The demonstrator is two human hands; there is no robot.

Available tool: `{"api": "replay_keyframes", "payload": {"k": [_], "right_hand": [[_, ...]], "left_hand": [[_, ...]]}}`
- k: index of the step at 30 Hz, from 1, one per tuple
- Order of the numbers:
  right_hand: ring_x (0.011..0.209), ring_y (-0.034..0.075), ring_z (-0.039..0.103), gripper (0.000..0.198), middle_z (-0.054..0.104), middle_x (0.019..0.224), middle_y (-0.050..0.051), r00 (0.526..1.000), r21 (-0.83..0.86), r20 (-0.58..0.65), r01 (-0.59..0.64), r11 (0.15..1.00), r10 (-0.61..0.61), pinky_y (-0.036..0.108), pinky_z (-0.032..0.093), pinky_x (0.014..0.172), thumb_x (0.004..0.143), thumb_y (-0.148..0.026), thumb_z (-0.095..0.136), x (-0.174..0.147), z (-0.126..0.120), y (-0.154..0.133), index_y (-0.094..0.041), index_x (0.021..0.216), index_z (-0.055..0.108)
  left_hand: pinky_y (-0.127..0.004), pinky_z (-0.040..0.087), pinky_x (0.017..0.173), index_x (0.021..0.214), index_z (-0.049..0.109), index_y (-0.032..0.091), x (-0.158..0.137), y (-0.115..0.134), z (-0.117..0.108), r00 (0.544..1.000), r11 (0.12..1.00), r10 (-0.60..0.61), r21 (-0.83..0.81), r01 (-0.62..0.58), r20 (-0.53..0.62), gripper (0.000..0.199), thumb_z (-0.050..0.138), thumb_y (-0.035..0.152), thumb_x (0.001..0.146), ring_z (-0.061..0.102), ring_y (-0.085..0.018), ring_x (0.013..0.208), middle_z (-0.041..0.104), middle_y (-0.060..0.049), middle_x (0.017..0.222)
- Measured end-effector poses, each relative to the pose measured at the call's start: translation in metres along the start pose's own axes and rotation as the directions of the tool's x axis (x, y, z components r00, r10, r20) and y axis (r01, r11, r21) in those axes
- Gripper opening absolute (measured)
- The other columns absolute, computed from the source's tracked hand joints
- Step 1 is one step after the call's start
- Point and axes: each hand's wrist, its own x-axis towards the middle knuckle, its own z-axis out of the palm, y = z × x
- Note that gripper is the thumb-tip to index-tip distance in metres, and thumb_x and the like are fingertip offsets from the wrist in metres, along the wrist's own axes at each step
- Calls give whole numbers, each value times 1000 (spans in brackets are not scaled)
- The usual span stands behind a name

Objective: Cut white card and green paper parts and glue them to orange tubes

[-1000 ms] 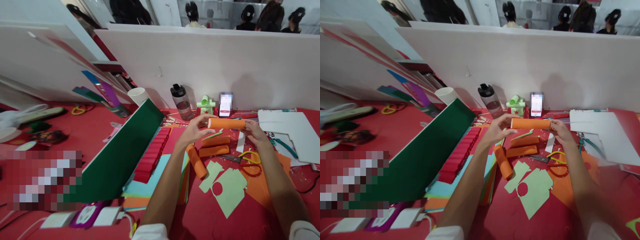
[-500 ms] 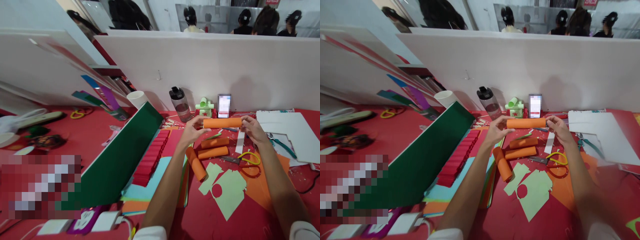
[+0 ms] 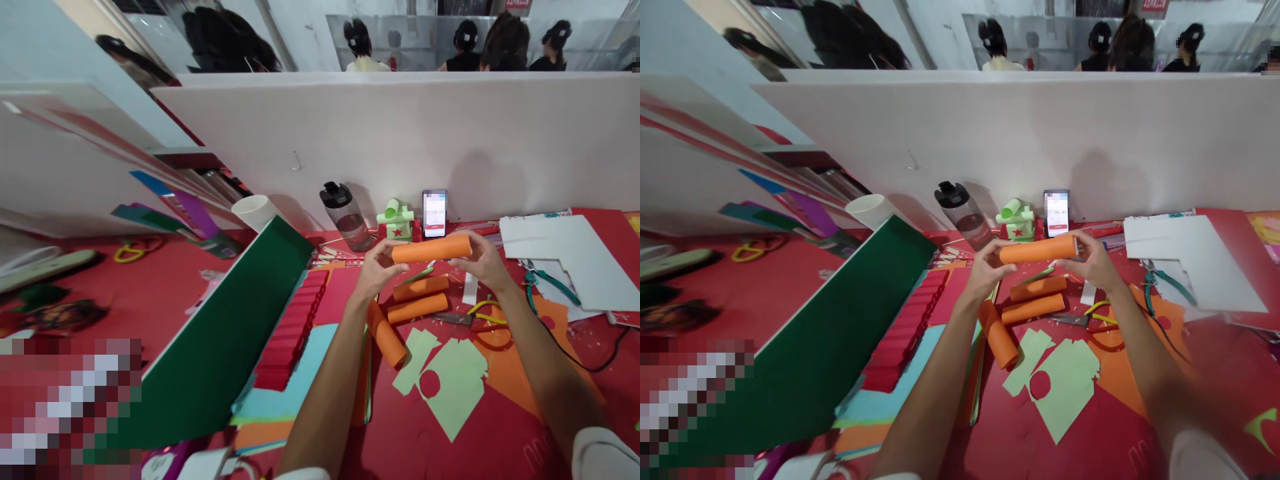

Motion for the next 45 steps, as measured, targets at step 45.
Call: {"api": "replay_keyframes", "payload": {"k": [45], "right_hand": [[79,24,72,14,81,85,4,988,-699,-105,-157,697,117,36,49,72,87,-35,72,1,-33,-8,-26,80,80]], "left_hand": [[-37,50,78,128,61,23,-10,78,-2,970,282,-176,953,-113,167,37,63,29,92,72,-35,103,75,-14,119]]}}
